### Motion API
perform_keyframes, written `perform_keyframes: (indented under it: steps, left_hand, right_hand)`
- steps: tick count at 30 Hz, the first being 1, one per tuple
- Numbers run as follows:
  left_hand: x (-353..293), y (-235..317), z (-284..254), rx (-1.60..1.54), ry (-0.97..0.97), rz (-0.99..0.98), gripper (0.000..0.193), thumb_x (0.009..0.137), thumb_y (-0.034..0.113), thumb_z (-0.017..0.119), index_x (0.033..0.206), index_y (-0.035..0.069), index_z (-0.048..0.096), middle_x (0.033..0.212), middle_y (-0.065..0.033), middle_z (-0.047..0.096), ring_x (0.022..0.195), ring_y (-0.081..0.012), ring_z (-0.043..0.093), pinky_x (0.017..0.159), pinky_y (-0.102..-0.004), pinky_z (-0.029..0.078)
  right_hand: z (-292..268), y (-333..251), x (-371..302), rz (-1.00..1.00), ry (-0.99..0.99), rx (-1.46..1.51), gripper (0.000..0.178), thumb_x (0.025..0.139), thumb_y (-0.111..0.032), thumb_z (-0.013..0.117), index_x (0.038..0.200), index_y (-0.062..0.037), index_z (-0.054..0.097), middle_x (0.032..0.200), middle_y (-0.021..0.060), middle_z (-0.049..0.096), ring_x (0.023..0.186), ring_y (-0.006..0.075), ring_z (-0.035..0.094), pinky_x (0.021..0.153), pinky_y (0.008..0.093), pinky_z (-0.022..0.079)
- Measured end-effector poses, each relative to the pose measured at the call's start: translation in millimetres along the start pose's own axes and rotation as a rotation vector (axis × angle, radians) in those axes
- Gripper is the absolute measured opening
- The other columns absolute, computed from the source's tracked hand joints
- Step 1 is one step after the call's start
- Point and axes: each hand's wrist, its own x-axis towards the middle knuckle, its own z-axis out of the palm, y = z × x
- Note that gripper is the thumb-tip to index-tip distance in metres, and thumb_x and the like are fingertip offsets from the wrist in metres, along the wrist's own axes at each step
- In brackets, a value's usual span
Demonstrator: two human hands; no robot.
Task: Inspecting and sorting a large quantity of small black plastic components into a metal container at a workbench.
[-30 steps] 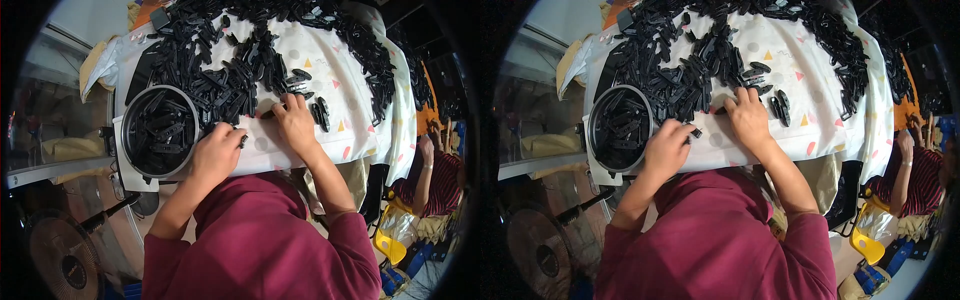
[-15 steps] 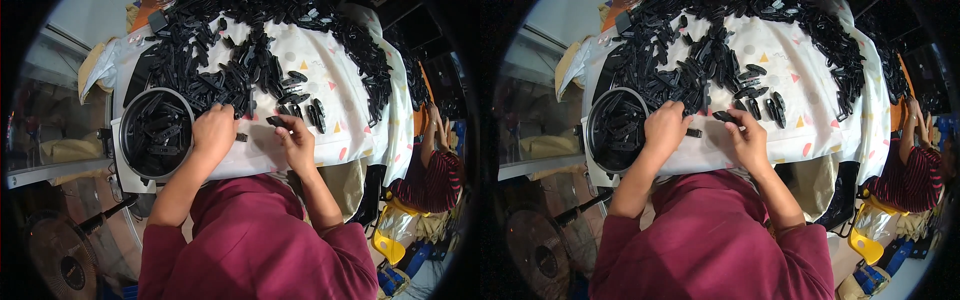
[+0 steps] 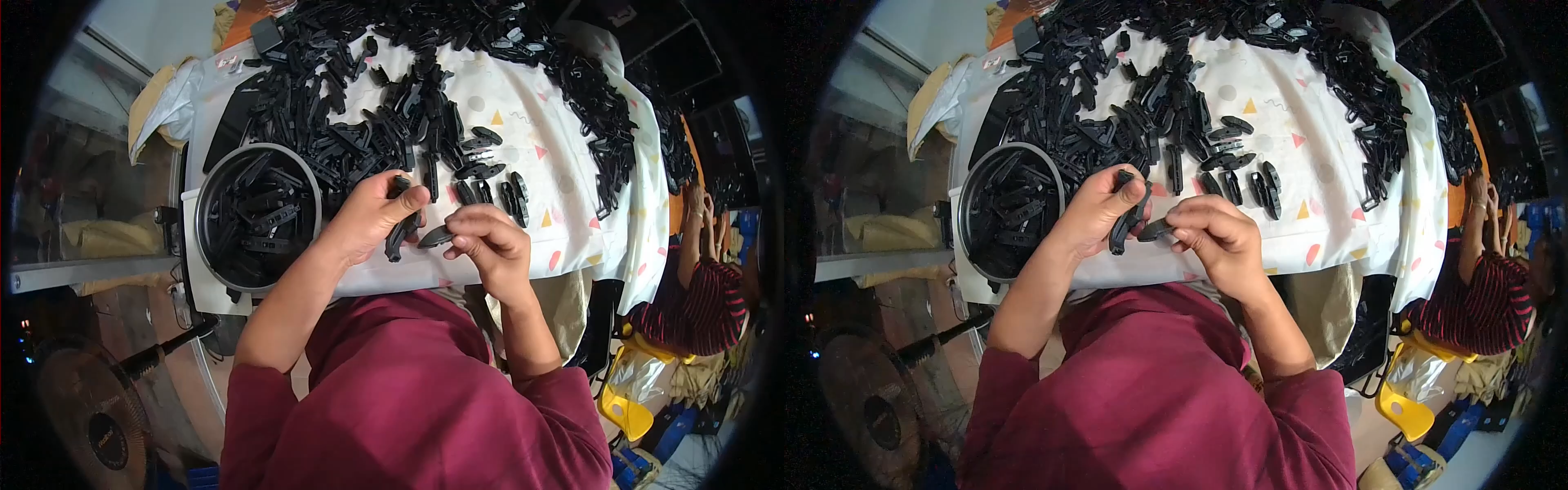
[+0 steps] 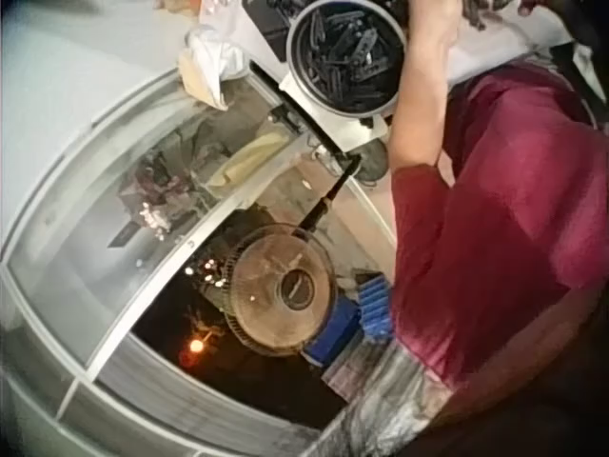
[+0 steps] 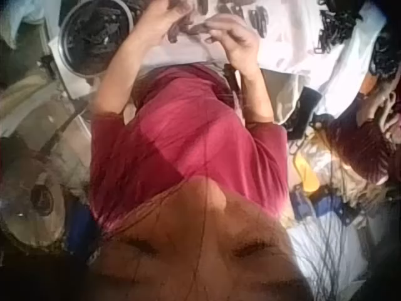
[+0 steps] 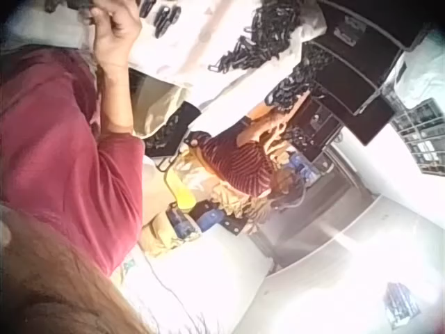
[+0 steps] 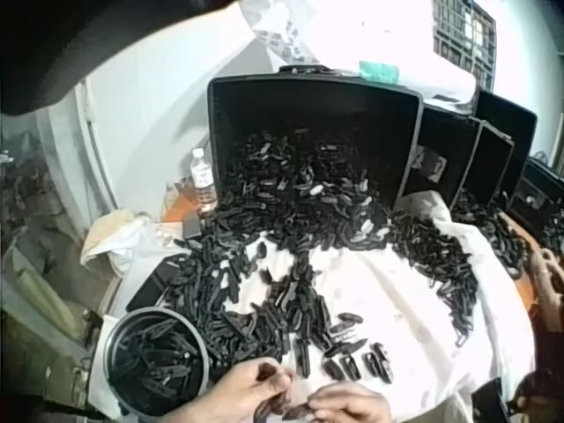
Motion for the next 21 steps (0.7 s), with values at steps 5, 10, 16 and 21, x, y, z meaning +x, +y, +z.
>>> perform_keyframes:
  steps: [5, 10, 16, 21]
  left_hand:
    - [3, 5, 12, 0.53, 0.047, 0.069, 0.035, 0.079, 0.035, 0.07, 0.084, 0.001, 0.061, 0.076, -0.0008, 0.061, 0.069, -0.0062, 0.051, 0.064, -0.0234, 0.044]
    - [-6, 23, 21, 0.986, 0.144, 0.12, 0.036, 0.074, 0.033, 0.075, 0.086, 0.002, 0.062, 0.074, -0.0044, 0.063, 0.069, -0.008, 0.055, 0.063, -0.0269, 0.046]
    - [-38, 31, 12, 1.207, -0.079, 0.368, 0.041, 0.069, 0.02, 0.075, 0.104, 0.004, 0.059, 0.086, -0.0124, 0.065, 0.076, -0.0251, 0.064, 0.067, -0.0312, 0.049]
    - [-56, 13, -4, 1.142, -0.108, 0.259, 0.041, 0.07, 0.017, 0.073, 0.106, 0.005, 0.059, 0.086, -0.0149, 0.064, 0.076, -0.0286, 0.064, 0.065, -0.0332, 0.049]
  right_hand:
    - [12, -14, 6, -0.263, -0.019, -0.472, 0.019, 0.07, 0.008, 0.068, 0.087, -0.0009, 0.066, 0.087, 0.0103, 0.062, 0.076, 0.0179, 0.06, 0.063, 0.0258, 0.049]
    - [19, -8, -2, -0.29, 0.051, -0.54, 0.021, 0.068, 0.009, 0.068, 0.086, -0.0015, 0.067, 0.087, 0.0108, 0.061, 0.072, 0.0204, 0.061, 0.061, 0.0275, 0.051]
    - [22, 1, -12, -0.211, 0.088, -0.552, 0.029, 0.07, 0.007, 0.069, 0.097, -0.0002, 0.061, 0.091, 0.0128, 0.058, 0.079, 0.0222, 0.058, 0.067, 0.0297, 0.052]
    - [31, -2, -13, -0.043, -0.109, -0.547, 0.04, 0.072, -0.007, 0.07, 0.108, -0.001, 0.054, 0.093, 0.0146, 0.056, 0.079, 0.0286, 0.058, 0.066, 0.0327, 0.047]
